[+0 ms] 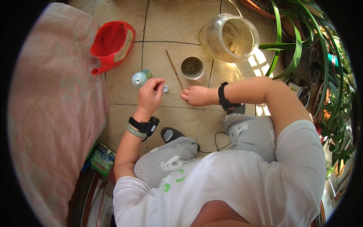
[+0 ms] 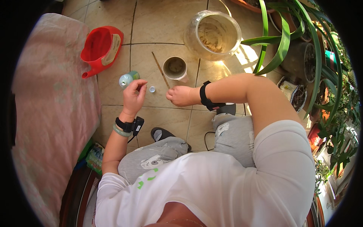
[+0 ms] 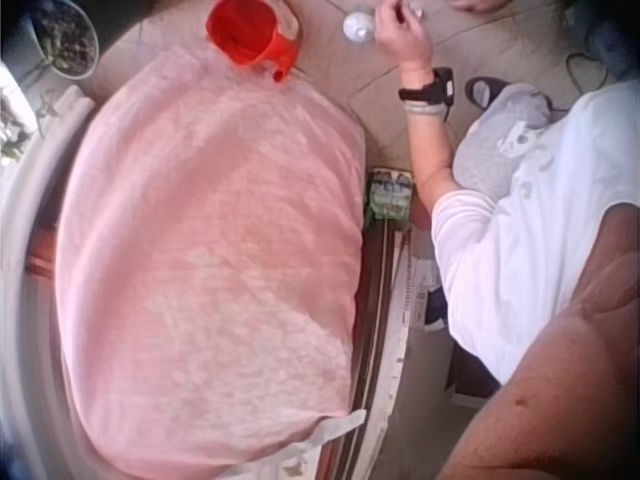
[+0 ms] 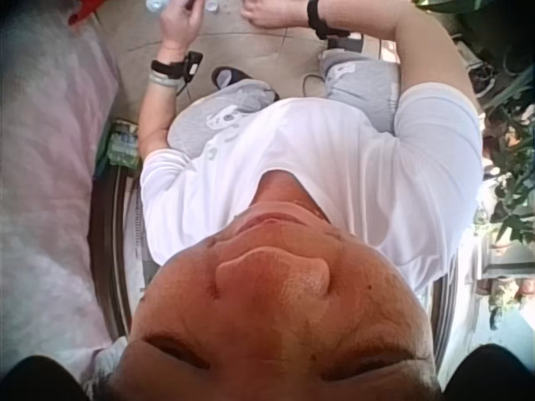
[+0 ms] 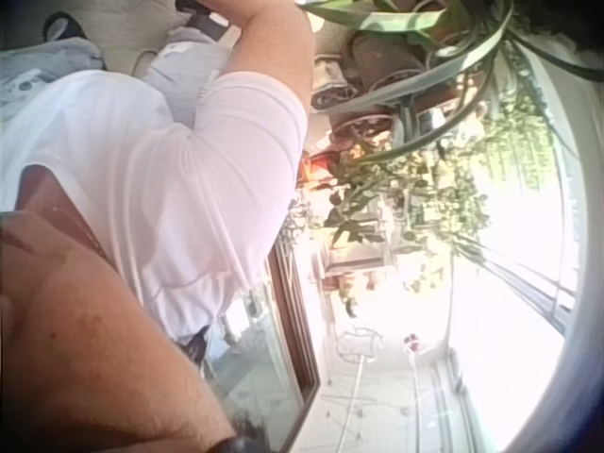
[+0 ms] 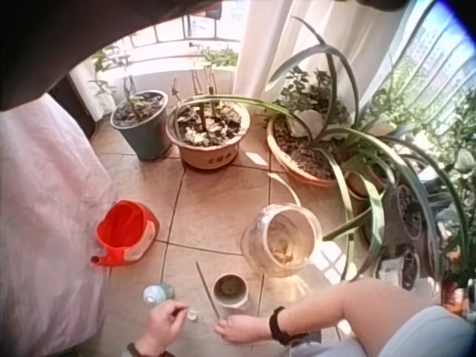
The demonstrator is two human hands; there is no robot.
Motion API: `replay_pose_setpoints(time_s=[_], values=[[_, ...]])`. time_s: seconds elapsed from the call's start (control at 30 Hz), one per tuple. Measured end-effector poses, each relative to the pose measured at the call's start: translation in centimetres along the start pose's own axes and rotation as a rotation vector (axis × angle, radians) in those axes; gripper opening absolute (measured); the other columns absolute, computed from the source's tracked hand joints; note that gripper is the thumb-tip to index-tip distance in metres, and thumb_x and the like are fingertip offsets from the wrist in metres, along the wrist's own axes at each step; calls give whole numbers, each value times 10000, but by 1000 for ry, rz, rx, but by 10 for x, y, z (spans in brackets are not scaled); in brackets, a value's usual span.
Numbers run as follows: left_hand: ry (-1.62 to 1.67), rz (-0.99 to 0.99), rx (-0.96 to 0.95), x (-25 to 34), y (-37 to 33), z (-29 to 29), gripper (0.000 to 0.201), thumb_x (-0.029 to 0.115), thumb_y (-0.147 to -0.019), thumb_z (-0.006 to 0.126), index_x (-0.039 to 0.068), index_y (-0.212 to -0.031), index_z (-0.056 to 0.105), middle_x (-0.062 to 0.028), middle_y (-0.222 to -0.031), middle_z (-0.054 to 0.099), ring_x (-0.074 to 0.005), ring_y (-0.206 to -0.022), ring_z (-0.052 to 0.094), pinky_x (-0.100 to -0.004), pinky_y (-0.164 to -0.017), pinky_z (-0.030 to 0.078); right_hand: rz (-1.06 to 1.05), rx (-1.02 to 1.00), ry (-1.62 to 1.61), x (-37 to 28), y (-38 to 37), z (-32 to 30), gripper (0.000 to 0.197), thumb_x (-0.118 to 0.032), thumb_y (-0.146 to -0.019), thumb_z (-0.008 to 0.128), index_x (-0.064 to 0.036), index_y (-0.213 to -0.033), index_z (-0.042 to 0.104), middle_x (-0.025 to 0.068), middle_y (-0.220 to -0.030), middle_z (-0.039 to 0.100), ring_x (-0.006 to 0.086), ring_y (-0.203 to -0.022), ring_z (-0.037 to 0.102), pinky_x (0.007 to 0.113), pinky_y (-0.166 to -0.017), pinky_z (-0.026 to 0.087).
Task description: The person prepares a liquid mixture by adding a green liquid from a small bottle into a cup, stirs it with a stick, and pours the mixture into several potted plants on a balcony. The person repeats the mixing and pouring steps multiple times across different pots.
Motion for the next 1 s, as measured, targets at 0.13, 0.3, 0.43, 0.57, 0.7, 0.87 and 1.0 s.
replay_pose_setpoints(time_s=[0.13, 0.3, 0.43, 0.57, 0.7, 0.87, 1.0], values=[[40, -16, 45, -1, 3, -10, 88, 0, -833, 610, 23, -916, 626, -75, -783, 633, -159, -652, 606, -260, -605, 487, -78, -142, 210, -10, -28, 27, 185, -219, -739, 586, -60, -729, 680, 70, -863, 595, 239, -771, 593, 343, -599, 457], [49, -20, 83, 1, 9, -20, 84, -2, -833, 613, 18, -913, 626, -64, -777, 635, -131, -642, 594, -244, -605, 480, -238, -91, 28, 0, -46, 16, 148, -200, -761, 563, -71, -764, 635, 37, -718, 576, 215, -697, 591, 338, -564, 443], [120, -77, 174, -7, 13, -27, 74, 11, -837, 620, 18, -910, 630, -51, -772, 635, -104, -647, 583, -237, -607, 476, -252, 14, -65, 11, -45, -34, 168, -216, -791, 544, -82, -876, 599, 41, -772, 568, 214, -693, 576, 338, -599, 452], [251, -204, 232, -20, 15, -20, 69, 35, -852, 617, 12, -916, 628, -34, -759, 624, -86, -644, 565, -227, -609, 467, -121, 327, -266, 37, -23, -115, 154, -177, -786, 579, -85, -908, 559, 58, -897, 595, 228, -725, 602, 345, -645, 493], [217, -170, 156, -22, 13, -11, 76, 51, -863, 601, 12, -924, 625, -28, -760, 625, -88, -655, 565, -224, -609, 463, 172, 540, -441, 61, 20, -191, 245, -40, -756, 668, -54, -963, 538, 103, -957, 595, 243, -729, 592, 322, -605, 493], [294, -190, 92, -18, 10, 3, 79, 50, -861, 586, 17, -923, 623, -35, -763, 628, -98, -668, 570, -229, -614, 464, 314, 561, -427, 62, 44, -211, 239, -72, -766, 706, -58, -885, 500, 112, -864, 569, 254, -649, 561, 325, -551, 471], [249, -147, 92, -16, 10, 6, 80, 41, -852, 586, 18, -920, 621, -45, -763, 630, -103, -662, 573, -236, -608, 465, 426, 349, -351, 60, 45, -183, 202, -90, -781, 685, -63, -898, 523, 84, -819, 562, 272, -654, 563, 343, -554, 468]])
Point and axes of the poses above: each hand's wrist, its own y-axis away from the middle knuckle, its own z-axis out of the palm, x = y × z, the point moved 3 cm from there along -y, towards the middle knuckle
